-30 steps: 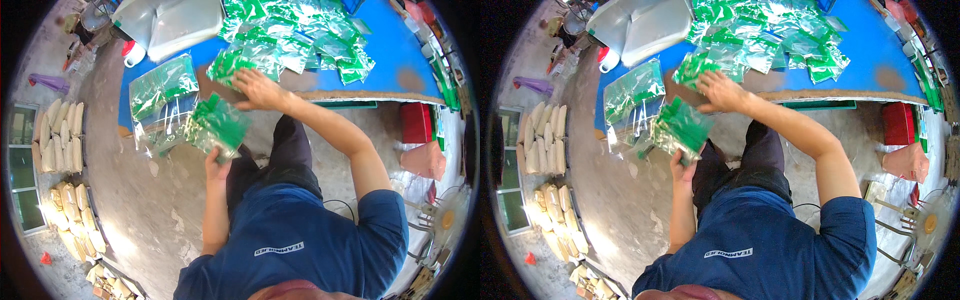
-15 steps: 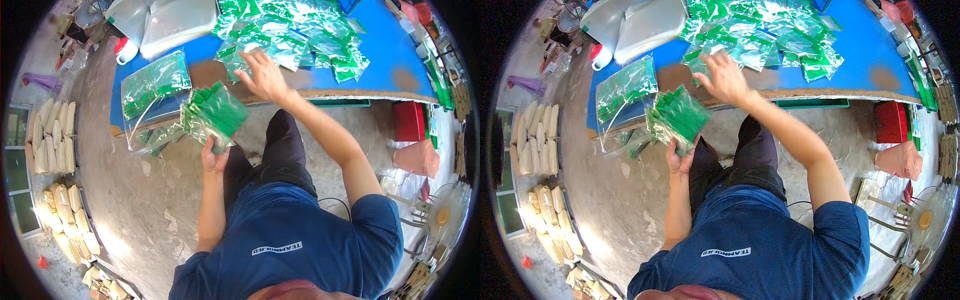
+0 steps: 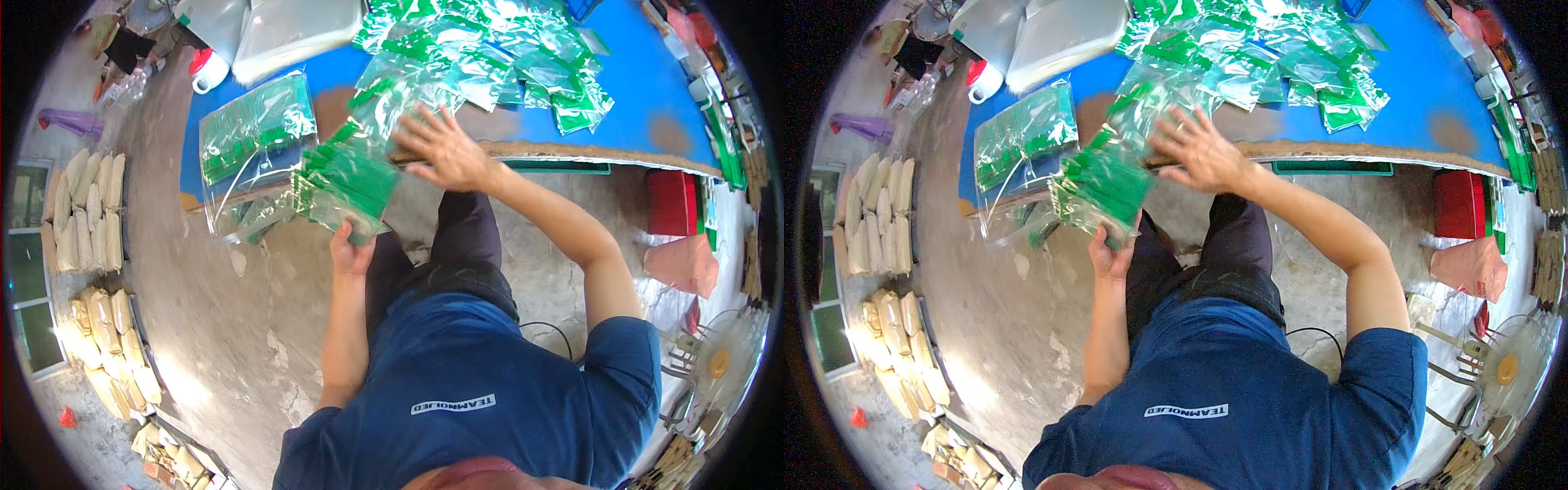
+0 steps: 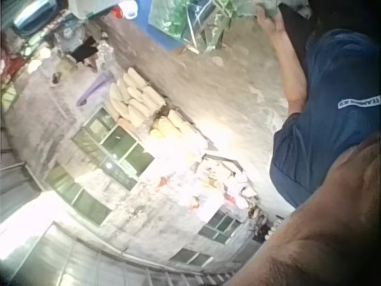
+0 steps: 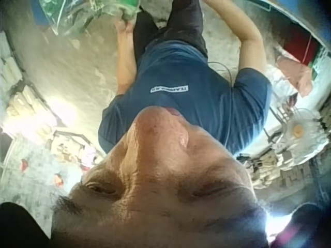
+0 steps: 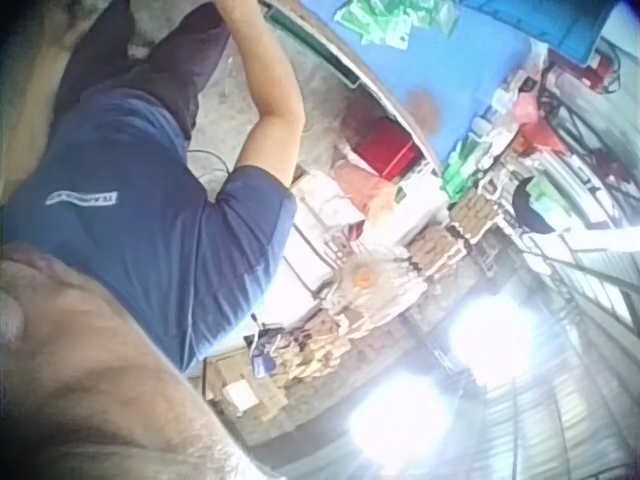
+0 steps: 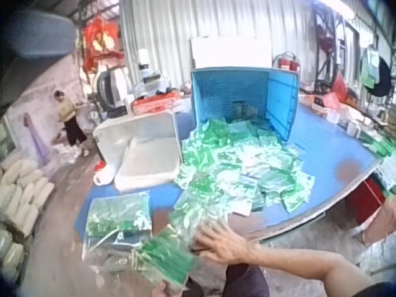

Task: Sorting green plastic packets and placing them into a clear plastic bag on a blue table.

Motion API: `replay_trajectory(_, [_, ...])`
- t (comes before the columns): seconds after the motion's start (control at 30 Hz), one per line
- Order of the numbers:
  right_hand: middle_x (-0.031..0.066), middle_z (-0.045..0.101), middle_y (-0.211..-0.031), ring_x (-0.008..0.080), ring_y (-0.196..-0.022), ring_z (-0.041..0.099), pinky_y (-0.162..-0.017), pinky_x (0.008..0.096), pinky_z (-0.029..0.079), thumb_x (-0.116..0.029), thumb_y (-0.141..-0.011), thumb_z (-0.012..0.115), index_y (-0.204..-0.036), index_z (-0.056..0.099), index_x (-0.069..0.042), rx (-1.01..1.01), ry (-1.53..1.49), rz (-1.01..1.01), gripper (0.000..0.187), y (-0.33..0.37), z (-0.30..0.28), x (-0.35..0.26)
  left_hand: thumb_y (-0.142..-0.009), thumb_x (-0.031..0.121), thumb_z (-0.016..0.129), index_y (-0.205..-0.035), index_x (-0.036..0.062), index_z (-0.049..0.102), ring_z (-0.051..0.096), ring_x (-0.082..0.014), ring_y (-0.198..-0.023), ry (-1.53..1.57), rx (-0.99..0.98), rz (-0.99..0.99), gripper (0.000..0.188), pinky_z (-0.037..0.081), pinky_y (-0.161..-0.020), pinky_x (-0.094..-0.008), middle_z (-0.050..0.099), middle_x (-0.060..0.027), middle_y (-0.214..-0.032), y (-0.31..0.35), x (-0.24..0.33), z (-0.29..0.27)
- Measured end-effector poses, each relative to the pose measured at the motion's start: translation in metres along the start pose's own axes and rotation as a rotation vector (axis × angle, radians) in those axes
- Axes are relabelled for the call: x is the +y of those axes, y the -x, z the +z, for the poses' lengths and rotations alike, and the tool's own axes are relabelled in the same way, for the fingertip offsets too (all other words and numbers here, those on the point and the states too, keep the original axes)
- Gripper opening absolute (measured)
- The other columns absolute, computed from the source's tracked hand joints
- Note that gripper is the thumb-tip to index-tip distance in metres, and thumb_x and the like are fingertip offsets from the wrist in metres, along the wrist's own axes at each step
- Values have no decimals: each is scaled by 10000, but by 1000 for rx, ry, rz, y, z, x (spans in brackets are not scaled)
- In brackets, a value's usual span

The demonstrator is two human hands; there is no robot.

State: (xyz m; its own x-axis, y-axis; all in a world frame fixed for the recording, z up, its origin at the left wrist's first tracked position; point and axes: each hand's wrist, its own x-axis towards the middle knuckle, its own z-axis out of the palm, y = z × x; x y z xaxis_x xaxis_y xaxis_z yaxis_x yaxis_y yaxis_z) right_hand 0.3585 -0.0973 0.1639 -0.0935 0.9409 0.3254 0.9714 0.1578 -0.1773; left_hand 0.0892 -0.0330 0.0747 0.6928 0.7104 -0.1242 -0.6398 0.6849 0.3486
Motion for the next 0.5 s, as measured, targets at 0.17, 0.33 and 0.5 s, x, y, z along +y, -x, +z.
replay_trajectory(0.17, [188,461,-1459,311,-1426,347,-1183,508,222,-305,-969,540,-1395,494,-56,-69,-309,-147,496,5,-12,-1,-788,147,794,-1453,51,384,428,-342,-1370,-50,21,-64,787,265,-1189,-575,462,-123,-1475,-4,-4,7])
replay_trajectory(0.33, [219,491,-1364,427,-1386,333,-1144,624,215,-529,-927,554,-1339,545,-34,125,136,160,643,5,-3,14,-762,119,801,-1436,61,428,410,-359,-1379,40,-6,-127,772,246,-1194,-582,473,-124,-1473,0,-4,0])
replay_trajectory(0.5, [212,531,-1219,398,-1216,489,-1030,491,406,-280,-979,542,-1229,585,-23,59,-467,-1,361,11,0,-26,-761,133,805,-1467,65,376,387,-373,-1388,188,-90,-92,829,197,-1201,-612,457,-141,-1481,7,-12,7])
